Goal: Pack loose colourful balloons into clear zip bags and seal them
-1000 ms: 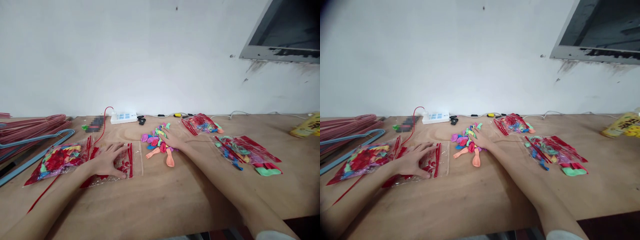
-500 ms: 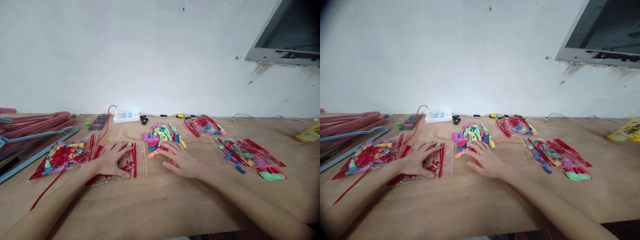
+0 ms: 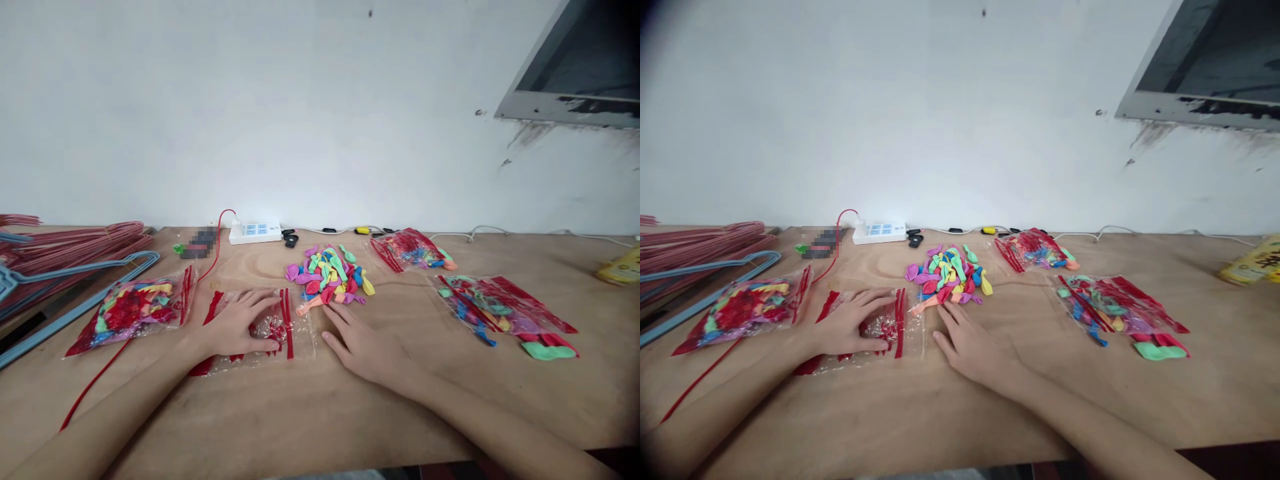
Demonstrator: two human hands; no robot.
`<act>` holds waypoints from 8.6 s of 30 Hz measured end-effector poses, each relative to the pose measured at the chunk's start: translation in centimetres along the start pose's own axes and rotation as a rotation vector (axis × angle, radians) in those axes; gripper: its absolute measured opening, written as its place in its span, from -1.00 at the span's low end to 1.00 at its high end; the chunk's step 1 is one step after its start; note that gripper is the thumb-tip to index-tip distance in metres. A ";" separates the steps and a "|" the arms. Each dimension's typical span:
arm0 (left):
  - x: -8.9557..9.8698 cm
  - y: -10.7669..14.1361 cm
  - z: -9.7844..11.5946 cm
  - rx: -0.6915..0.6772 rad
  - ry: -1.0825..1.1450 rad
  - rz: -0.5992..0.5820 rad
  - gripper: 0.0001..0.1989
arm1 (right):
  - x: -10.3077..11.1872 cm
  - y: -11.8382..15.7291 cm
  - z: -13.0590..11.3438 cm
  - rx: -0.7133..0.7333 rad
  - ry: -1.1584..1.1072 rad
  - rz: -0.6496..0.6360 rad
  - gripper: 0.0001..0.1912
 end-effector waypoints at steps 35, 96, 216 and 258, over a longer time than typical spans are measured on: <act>1.7 -0.7 4.6 -0.145 0.197 0.134 -0.85 | 7.4 -2.2 3.5 0.348 0.001 0.261 -0.72; 2.1 -0.6 4.5 -0.089 0.282 0.176 -0.82 | -0.7 0.6 -5.4 0.662 -0.274 -0.259 -0.18; -0.6 0.1 -2.7 -0.016 0.021 -0.035 -0.49 | 7.1 -1.5 6.4 -0.276 -1.293 0.020 -0.56; -0.5 0.1 -2.5 0.025 0.049 -0.055 -0.46 | -0.5 -0.7 -2.3 0.617 -0.169 -0.103 -0.58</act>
Point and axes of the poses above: each hand's wrist, its own y-axis away from the middle knuckle, its own x-axis out of the back of the hand, z = x × y, the point moved 5 cm from there along -y, towards the middle knuckle, and after that the axes turned 5 degrees about -y, right-handed, at the moved point
